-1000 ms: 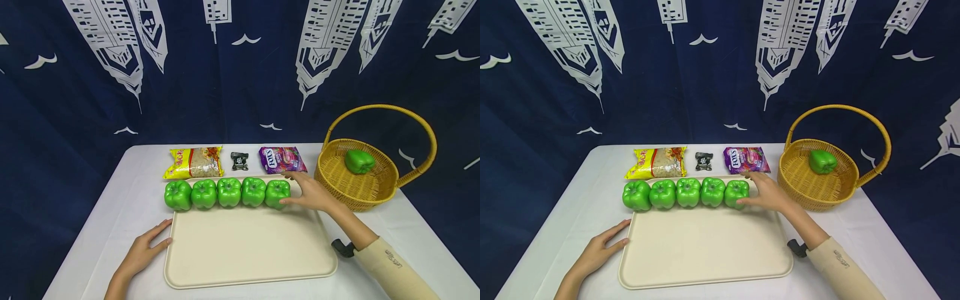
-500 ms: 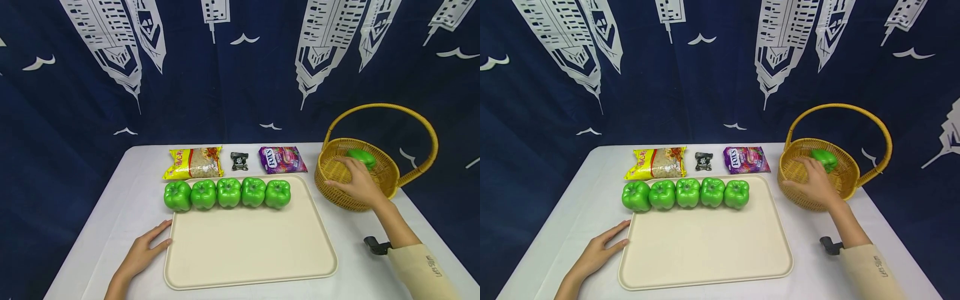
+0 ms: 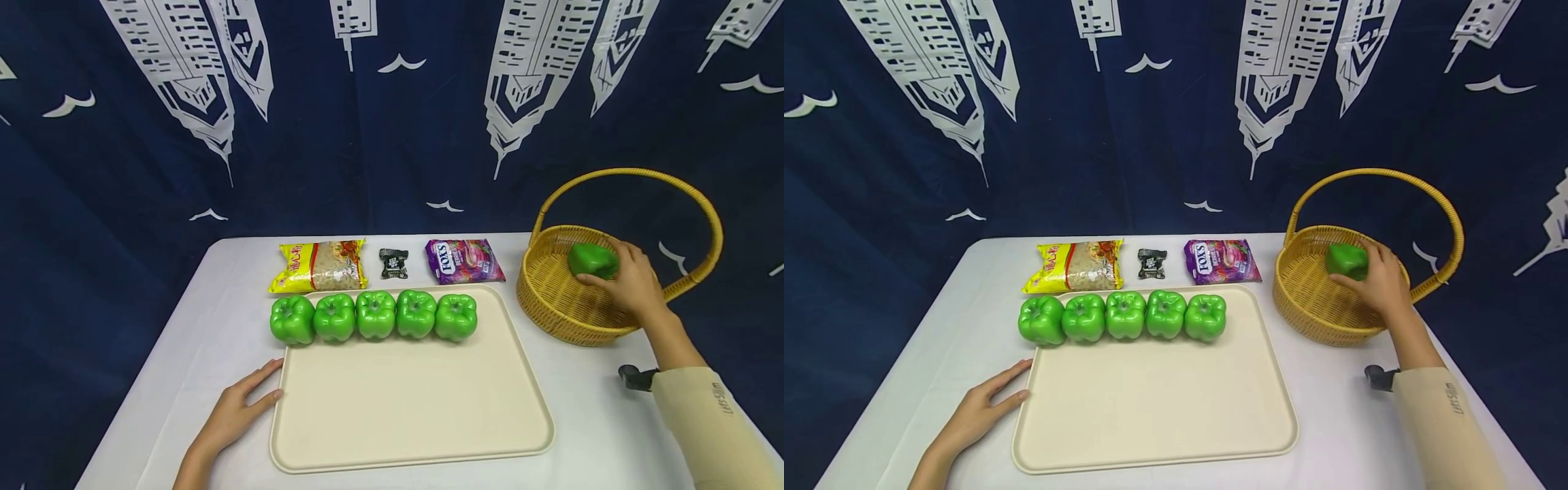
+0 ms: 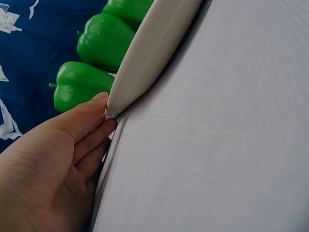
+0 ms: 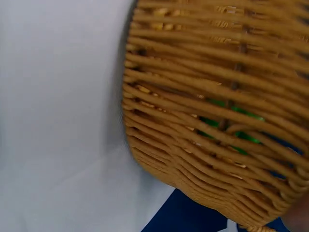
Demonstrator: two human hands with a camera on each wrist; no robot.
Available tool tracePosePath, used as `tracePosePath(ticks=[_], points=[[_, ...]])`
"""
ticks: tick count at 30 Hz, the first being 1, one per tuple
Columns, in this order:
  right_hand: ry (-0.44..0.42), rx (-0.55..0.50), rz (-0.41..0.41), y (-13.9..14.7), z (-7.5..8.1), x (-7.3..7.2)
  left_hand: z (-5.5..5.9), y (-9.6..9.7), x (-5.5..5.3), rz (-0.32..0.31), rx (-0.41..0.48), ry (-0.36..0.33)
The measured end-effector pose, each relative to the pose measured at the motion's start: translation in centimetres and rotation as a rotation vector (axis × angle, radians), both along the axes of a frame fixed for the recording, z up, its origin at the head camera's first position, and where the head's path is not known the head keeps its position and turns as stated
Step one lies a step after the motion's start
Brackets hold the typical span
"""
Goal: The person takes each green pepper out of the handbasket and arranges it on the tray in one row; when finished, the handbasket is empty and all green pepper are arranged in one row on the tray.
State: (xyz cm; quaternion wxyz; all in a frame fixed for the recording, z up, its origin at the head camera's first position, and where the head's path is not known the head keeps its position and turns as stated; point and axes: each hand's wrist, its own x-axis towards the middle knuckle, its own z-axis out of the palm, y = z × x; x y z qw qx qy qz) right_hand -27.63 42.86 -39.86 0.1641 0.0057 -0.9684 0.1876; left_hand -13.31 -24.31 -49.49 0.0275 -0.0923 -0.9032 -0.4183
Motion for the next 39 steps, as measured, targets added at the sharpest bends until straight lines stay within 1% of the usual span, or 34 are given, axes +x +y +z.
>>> tracePosePath(ticks=[4, 10, 14, 18, 21, 23, 26, 29, 32, 36, 39], points=[[-0.061, -0.01, 0.003, 0.8, -0.3, -0.8, -0.1, 0.0, -0.1, 0.0, 0.002, -0.002], [-0.143, -0.062, 0.037, 2.0, -1.1, -1.7, -0.2, 0.1, -0.1, -0.006, 0.018, -0.005], [-0.184, -0.078, 0.041, 2.6, -1.7, -2.1, -0.1, 0.1, 0.0, -0.013, 0.013, 0.006], [-0.205, -0.067, 0.045, 2.9, -2.3, -2.4, 0.0, 0.2, 0.0, -0.014, 0.009, 0.016], [-0.187, -0.047, 0.045, 3.0, -2.7, -2.5, 0.0, 0.3, 0.0, -0.013, 0.008, 0.014], [-0.158, -0.035, 0.048, 2.9, -2.8, -2.7, 0.0, 0.3, 0.0, -0.012, 0.007, 0.014], [-0.126, -0.027, 0.071, 2.7, -2.8, -2.8, 0.0, 0.2, 0.0, -0.003, 0.008, 0.012], [-0.112, -0.026, 0.094, 2.5, -2.7, -2.6, 0.0, 0.2, 0.0, 0.003, 0.012, 0.008], [-0.09, -0.032, 0.107, 2.2, -2.5, -2.2, 0.1, 0.1, -0.1, 0.004, 0.014, 0.005], [-0.016, -0.048, 0.137, 1.4, -2.2, -1.4, 0.1, 0.1, -0.1, 0.007, 0.01, 0.007], [0.038, -0.051, 0.15, 0.7, -1.9, -0.4, 0.1, 0.1, 0.0, 0.005, 0.011, 0.006]])
